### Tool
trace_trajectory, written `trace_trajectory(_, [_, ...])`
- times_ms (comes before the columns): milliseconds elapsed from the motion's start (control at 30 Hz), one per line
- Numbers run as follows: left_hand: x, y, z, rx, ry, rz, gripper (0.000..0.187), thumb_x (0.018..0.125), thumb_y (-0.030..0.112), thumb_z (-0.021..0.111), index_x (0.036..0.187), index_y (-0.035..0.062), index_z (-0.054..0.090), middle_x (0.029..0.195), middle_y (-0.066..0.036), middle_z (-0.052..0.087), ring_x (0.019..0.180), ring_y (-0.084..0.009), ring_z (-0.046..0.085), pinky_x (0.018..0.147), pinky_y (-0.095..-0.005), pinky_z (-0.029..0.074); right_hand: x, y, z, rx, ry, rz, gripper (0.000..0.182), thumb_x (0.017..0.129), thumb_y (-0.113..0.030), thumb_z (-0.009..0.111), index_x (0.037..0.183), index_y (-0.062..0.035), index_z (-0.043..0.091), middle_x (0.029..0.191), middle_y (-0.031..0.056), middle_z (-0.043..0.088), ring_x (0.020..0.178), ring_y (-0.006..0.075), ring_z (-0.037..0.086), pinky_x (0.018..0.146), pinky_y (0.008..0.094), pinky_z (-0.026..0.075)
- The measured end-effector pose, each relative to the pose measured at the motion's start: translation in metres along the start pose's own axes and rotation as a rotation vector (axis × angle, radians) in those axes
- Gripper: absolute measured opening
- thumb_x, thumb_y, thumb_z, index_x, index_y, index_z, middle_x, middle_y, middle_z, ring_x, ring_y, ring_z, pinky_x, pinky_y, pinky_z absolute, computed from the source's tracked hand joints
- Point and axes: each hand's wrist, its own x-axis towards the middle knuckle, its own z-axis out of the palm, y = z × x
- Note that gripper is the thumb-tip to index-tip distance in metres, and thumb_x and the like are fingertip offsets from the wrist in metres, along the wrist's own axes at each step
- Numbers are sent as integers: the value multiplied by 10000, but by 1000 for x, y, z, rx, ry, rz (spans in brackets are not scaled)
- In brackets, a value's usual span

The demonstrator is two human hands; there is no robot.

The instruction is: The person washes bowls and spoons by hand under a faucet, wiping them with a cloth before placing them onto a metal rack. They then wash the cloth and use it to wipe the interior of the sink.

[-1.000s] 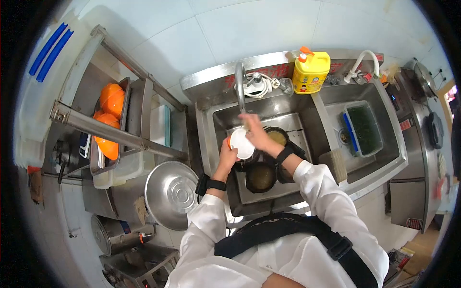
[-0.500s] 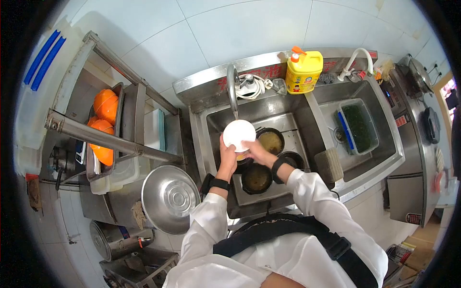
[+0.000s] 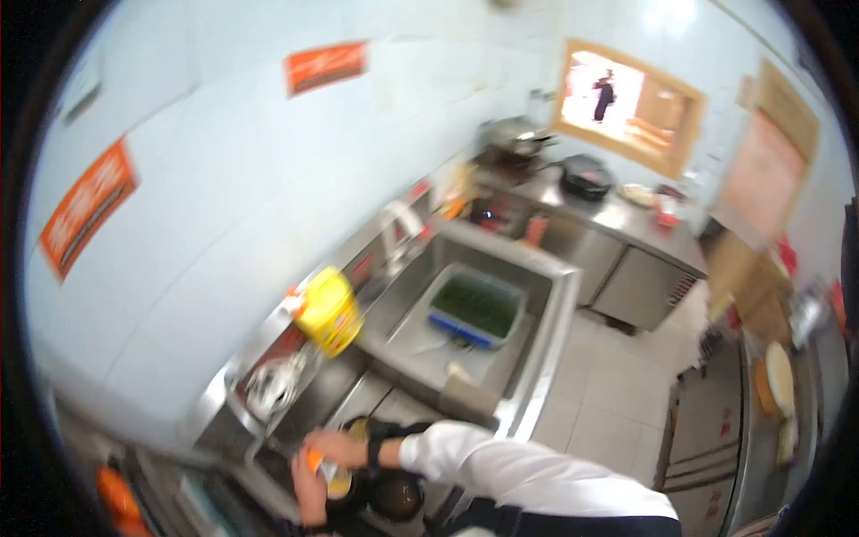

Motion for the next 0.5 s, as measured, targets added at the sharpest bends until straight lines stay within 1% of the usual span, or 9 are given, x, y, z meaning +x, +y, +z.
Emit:
trace_trajectory(33, [1, 2, 2, -91, -44, -43, 559, 626, -114, 493, 1166, 16, 426, 1071, -224, 484, 1028, -390, 439, 899, -402, 354, 7, -14, -15, -116, -79, 115, 196, 775, -100, 451, 948, -7, 451, 908, 179, 497, 842, 342, 533, 721, 395, 451])
trace_trajectory(67, [2, 25, -10, -43, -59, -167, 396, 761, -8, 495, 1151, 4, 429, 1083, -204, 496, 1018, -348, 480, 883, -391, 380, 10, -20, -28, -93, -119, 131, 198, 757, -73, 463, 934, -4, 406, 902, 177, 457, 841, 335, 525, 664, 395, 452])
trace_trajectory(100, [-4, -15, 0, -266, -31, 33, 461, 810, 130, 570, 1217, 10, 392, 1120, -138, 489, 1016, -209, 469, 854, -335, 392, 12, -20, -28, -17, -25, 145, 272, 716, -83, 519, 954, 3, 418, 911, 191, 430, 859, 363, 498, 696, 428, 421])
trace_trajectory(200, [-23, -42, -4, -495, -98, -171, 462, 802, 116, 573, 1213, 4, 392, 1108, -148, 493, 1015, -218, 470, 853, -343, 392, 20, -33, -31, 59, 6, 15, 336, 673, -95, 555, 957, 11, 411, 958, 197, 413, 946, 356, 450, 759, 417, 390])
trace_trajectory(267, [-23, -43, -6, -610, -185, -302, 463, 797, 107, 574, 1210, 0, 392, 1099, -155, 496, 1013, -224, 471, 853, -349, 392, 17, -41, -10, 3, 114, -326, 270, 663, -142, 545, 888, -3, 493, 894, 165, 465, 907, 328, 472, 765, 416, 392])
trace_trajectory(333, [-21, -40, -8, -672, -243, -374, 464, 793, 98, 576, 1207, -3, 392, 1091, -162, 499, 1012, -231, 472, 852, -354, 392, 11, -45, -10, -47, -35, -413, 428, 754, -92, 472, 1157, 30, 395, 1063, 174, 390, 986, 298, 480, 819, 373, 427])
trace_trajectory(433, [-15, -42, 0, -693, -239, -375, 466, 785, 84, 578, 1203, -9, 392, 1079, -172, 503, 1011, -240, 474, 851, -362, 392, 19, -49, -6, -12, -229, -262, 375, 743, -115, 486, 1105, -15, 464, 1009, 129, 434, 932, 262, 517, 744, 334, 470])
trace_trajectory(467, [-14, -44, 3, -682, -219, -363, 467, 783, 79, 578, 1201, -11, 392, 1075, -176, 505, 1010, -244, 475, 851, -365, 392, 24, -45, -5, -21, -230, -270, 375, 743, -115, 486, 1105, -15, 464, 1009, 129, 434, 932, 262, 517, 744, 334, 470])
trace_trajectory(500, [-13, -47, 6, -649, -185, -340, 467, 780, 74, 579, 1200, -13, 392, 1071, -179, 506, 1010, -247, 475, 850, -367, 392, 30, -34, 4, -51, -167, -203, 322, 698, -136, 515, 1001, -27, 506, 927, 126, 474, 880, 282, 516, 722, 372, 453])
